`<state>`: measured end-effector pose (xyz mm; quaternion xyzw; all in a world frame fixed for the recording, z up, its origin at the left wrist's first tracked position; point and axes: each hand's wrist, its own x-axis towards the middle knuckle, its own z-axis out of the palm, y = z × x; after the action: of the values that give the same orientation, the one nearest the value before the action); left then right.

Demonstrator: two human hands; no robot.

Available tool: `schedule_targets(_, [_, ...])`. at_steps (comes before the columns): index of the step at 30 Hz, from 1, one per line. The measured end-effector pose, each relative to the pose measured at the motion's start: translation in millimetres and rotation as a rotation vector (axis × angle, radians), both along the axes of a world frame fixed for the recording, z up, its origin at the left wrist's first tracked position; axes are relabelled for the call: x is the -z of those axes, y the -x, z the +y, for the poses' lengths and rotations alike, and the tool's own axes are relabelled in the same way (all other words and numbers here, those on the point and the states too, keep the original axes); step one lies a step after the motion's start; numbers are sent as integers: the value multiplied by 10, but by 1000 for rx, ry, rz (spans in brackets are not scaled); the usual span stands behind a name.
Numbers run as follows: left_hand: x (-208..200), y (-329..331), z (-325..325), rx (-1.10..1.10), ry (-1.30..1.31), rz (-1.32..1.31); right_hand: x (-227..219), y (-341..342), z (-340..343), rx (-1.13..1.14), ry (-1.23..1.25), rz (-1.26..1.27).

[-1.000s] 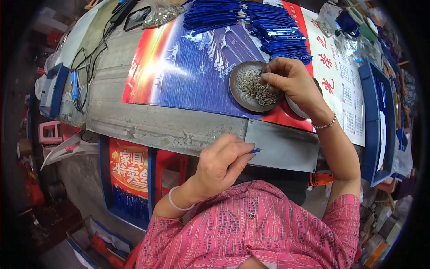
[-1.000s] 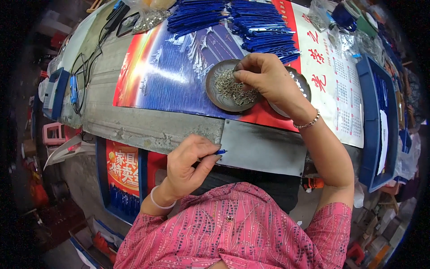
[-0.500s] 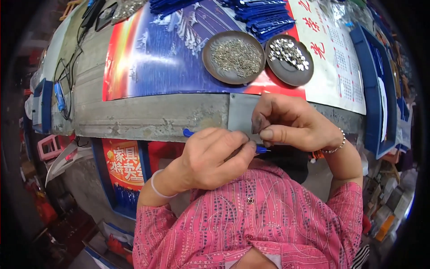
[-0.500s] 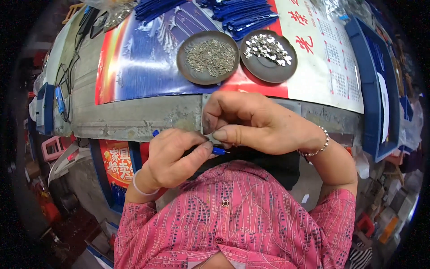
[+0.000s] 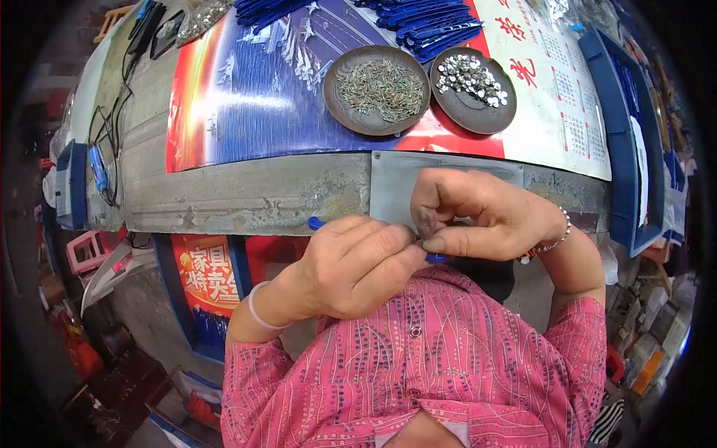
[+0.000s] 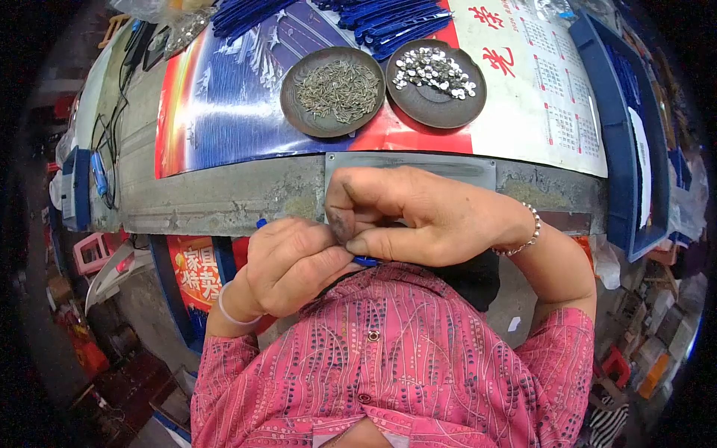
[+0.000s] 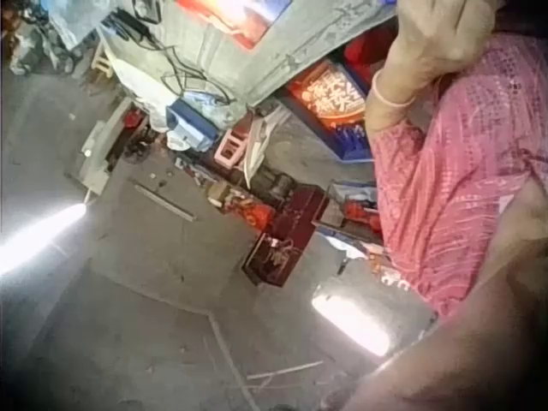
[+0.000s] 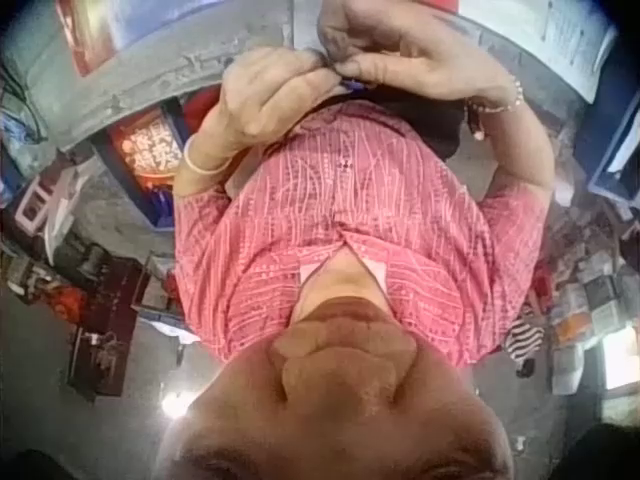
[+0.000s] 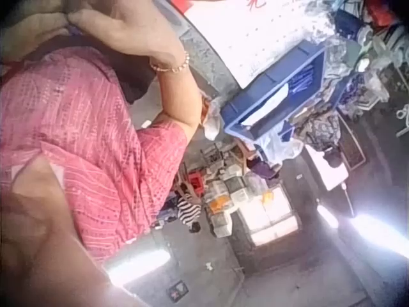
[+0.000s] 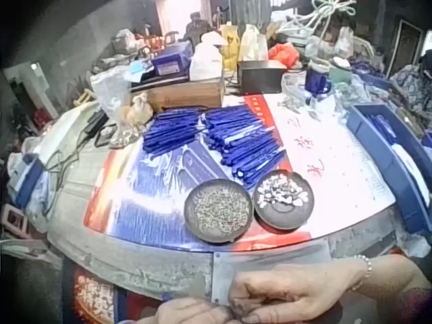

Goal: The recorder is manually assembling small blue components by inserting small metal pins or parts into them at a production workstation.

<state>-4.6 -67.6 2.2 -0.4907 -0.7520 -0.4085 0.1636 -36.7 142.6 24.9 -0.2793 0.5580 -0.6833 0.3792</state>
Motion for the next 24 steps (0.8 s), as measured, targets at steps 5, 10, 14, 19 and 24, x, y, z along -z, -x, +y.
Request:
schedule_targets(5, [18,-26,-50,80,-41,-248,-39,33,20,-160,-121,255])
schedule_targets(10, [59,-44,-12,39,25,-389,-283,-198,-41,-100,-503,974])
schedule_targets(14, [111,-16,116,-90,-34,-299,-261,-398,-94,151,-667,1475])
schedule_targets(19, [119,-98,120,-221,36,-288,-198,-311,84,273,-576,1024])
schedule_targets(24, [59,-87,189,-218,-113,-572,50,50,606,678,-827,862])
